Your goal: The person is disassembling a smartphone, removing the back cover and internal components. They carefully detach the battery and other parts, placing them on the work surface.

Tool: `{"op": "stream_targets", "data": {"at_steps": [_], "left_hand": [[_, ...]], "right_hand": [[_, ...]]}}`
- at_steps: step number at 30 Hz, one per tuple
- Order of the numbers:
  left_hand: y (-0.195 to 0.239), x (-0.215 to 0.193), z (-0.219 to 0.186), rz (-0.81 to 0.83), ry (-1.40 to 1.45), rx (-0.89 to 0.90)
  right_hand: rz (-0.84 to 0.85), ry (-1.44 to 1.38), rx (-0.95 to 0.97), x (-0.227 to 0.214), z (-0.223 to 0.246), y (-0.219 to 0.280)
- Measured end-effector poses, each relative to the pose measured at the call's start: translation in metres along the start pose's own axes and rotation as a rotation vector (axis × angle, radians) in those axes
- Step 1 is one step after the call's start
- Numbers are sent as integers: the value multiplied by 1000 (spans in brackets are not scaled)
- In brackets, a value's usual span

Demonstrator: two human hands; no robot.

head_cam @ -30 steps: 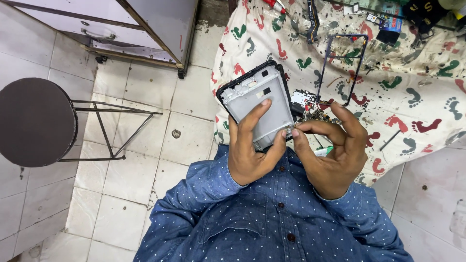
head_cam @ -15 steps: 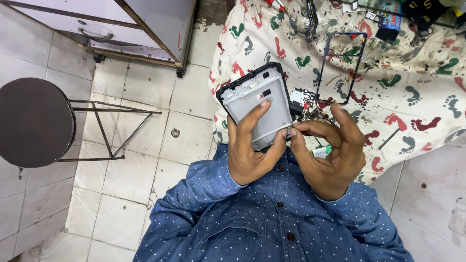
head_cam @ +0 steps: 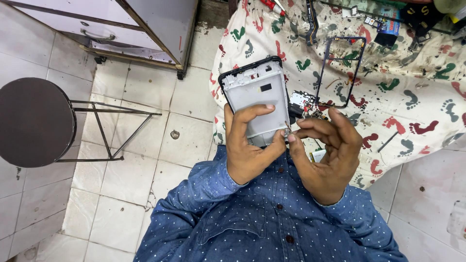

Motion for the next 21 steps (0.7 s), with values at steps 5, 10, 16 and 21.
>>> {"op": "stream_targets", "data": {"at_steps": [5,10,16,21], "left_hand": [[-4,1,8,64,160,-98],[-4,2,13,120,212,-163],[-5,0,10,129,149,-169],[-7,0,9,133,138,-183]], "right_hand": [[-2,-201,165,1,-9,1],[-18,-303,235,2,-14,3],[-26,-308,228,4,-18,6],[-17,-280,212,5,-18,6]]}}
Point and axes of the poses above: each hand's wrist, its own y-axis away from the middle knuckle, its own x-axis out of the palm, z = x × y, the point moved 4 cm from there along -y, towards the middle knuckle, and after that the axes turned 13 degrees about -x, right-handed, at the moved point
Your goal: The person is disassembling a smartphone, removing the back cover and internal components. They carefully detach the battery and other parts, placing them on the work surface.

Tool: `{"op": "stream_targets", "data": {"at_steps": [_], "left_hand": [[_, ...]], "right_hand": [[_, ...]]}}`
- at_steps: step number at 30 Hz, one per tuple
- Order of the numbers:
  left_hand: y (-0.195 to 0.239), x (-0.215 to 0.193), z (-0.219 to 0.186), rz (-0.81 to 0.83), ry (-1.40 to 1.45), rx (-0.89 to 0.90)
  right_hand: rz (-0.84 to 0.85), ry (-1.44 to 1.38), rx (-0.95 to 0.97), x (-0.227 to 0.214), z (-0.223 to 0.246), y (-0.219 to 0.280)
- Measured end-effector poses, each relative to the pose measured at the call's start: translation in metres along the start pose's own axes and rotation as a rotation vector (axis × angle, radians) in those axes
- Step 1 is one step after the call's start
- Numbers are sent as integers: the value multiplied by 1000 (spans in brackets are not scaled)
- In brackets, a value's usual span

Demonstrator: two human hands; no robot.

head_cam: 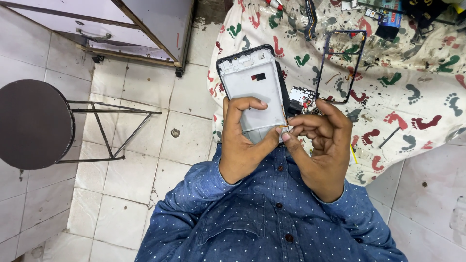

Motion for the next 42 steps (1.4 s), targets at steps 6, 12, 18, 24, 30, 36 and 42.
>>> {"op": "stream_targets", "data": {"at_steps": [6,12,18,24,30,36,42], "left_hand": [[0,0,0,7,-14,11],[8,4,-4,-39,-77,45],[11,5,-13,-75,-121,113],[11,6,-6,-51,-66,111],[13,7,2,-18,-13,99],[14,7,1,-23,-11,136],[17,7,4,11,20,123]], "right_hand": [[-4,11,21,-1,-1,0],[-37,-6,18,-5,-5,1],[-119,66,-74,-3,-3,5],[-163,131,-131,-4,-2,11],[-174,78,-117,-8,-1,14],[-176,72,-76,-10,1,18],[-182,67,-86,-9,1,23]]}}
Point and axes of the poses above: each hand's wrist, its own y-axis away from the middle knuckle, its own x-axis out of the palm, z = x × y, the point moved 4 cm from there along -y, towards the middle knuckle, and after that the axes turned 13 degrees about -x, right-handed, at the moved point
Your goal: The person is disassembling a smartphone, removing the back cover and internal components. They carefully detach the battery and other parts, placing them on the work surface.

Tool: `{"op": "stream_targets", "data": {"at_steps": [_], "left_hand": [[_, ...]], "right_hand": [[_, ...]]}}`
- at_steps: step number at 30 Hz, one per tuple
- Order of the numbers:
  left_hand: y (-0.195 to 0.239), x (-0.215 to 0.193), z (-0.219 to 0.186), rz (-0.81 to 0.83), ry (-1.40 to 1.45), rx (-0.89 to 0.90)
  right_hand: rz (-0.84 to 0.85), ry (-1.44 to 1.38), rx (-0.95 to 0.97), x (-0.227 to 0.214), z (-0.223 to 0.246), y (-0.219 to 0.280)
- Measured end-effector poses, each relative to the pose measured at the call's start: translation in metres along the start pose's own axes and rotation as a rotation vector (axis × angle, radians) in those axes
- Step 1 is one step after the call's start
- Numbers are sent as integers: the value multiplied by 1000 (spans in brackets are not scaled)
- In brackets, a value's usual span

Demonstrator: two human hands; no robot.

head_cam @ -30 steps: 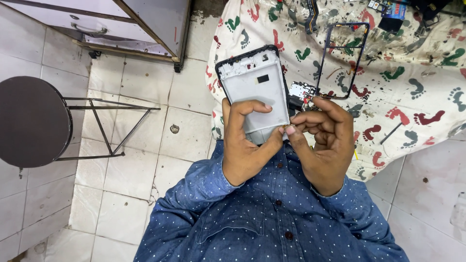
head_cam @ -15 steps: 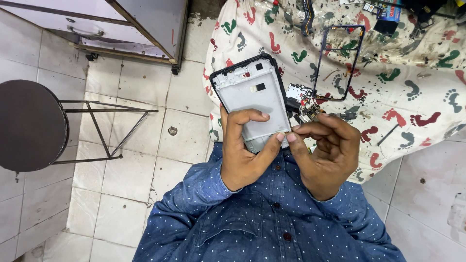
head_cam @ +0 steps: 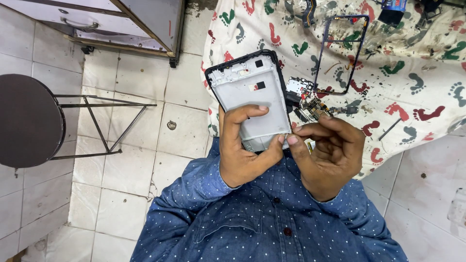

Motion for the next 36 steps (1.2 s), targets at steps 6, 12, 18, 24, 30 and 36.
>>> {"op": "stream_targets", "data": {"at_steps": [6,12,18,24,30,36], "left_hand": [[3,-1,0,-32,-53,5],[5,-1,0,-56,-100,21],[5,1,-2,-102,-200,110],[8,6,-4,-139,-290,175],[17,15,0,-153,-273,146],[25,23,7,-125,-225,158]], "right_hand": [[8,45,-20,2,0,2],[1,-99,102,6,-3,1],[86,-141,235,5,-10,-7],[162,78,118,10,-4,-8],[143,234,60,14,-4,-7],[144,270,-8,11,-6,-3]]}}
Point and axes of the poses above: each hand's wrist, its own y-axis away from the middle knuckle, its own x-axis out of the palm, z = x × y, the point moved 4 cm from there along -y, towards the middle knuckle, and after that the axes turned 13 degrees about -x, right-handed, at the moved point
